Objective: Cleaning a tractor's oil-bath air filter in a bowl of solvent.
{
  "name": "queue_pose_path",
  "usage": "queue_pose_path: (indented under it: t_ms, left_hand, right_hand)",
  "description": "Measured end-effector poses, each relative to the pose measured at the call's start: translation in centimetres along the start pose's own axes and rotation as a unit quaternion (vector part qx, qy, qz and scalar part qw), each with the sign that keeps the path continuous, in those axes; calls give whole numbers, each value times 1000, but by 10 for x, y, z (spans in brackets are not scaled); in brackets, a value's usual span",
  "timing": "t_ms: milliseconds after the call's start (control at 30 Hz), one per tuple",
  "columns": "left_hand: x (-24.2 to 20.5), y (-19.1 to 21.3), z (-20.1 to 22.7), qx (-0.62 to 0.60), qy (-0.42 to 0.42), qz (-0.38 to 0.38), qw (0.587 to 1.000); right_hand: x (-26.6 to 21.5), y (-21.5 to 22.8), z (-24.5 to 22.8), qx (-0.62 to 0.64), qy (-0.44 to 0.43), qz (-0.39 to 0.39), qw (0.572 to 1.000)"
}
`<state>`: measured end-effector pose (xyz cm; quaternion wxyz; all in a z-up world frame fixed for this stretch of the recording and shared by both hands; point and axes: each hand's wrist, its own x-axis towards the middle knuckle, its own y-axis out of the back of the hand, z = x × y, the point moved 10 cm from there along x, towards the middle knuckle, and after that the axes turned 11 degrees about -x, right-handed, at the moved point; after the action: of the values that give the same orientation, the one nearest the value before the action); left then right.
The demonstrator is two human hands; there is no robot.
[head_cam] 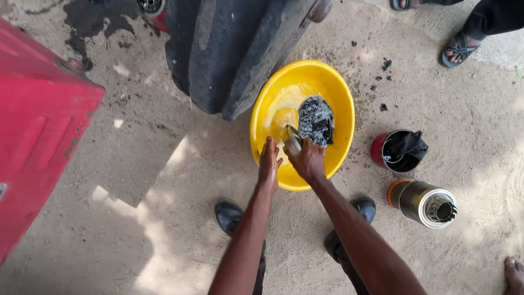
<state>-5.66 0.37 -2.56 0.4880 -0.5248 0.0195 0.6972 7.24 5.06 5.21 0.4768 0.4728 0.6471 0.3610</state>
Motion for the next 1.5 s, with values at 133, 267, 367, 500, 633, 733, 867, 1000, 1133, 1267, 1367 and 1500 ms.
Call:
queue_pose_path:
  t_ms: [133, 267, 367, 500, 633, 733, 867, 1000, 1133, 1267, 1367, 1500]
  left_hand:
    - [-18, -8, 22, 32, 11, 22, 999]
    - [-16, 9, 21, 46, 4, 37, 998]
    - [-34, -2, 51, 83, -44, 18, 995]
    - [-37, 17, 26, 503, -442, -53, 741]
    - [-119, -75, 117, 166, -96, -25, 981]
    - [-170, -147, 156, -4, -1, -113, 994]
    - [-194, -222, 205, -77, 127, -131, 980]
    - [-190, -285, 293, -33, 65, -203, 977]
    - [-192, -352, 374, -23, 31, -157, 987]
    - [-137, -400, 410, -103, -2, -160, 982]
    - [-83, -417, 439, -88, -135, -153, 975]
    - [-104, -463, 515, 394, -434, 59, 808]
  right_hand:
    - [-24, 19, -6, 42, -58, 43, 996]
    - [-29, 0, 0, 82, -107, -46, 990]
    - [-35, 3, 10, 216, -218, -111, 945]
    - [-76, -11, 48, 696, -310, -83, 642]
    - [-104, 166, -28, 773, -295, -88, 555]
    - [-128, 236, -48, 754, -351, -71, 550]
    - [-92, 317, -65, 838, -248, -27, 485]
    - [-87, 442, -134, 824, -283, -45, 489]
    - [-25, 481, -127, 807, -252, -39, 533]
    - [65, 540, -139, 814, -144, -56, 560]
    - [133, 579, -135, 800, -110, -50, 587]
    - [242, 597, -112, 729, -64, -33, 680]
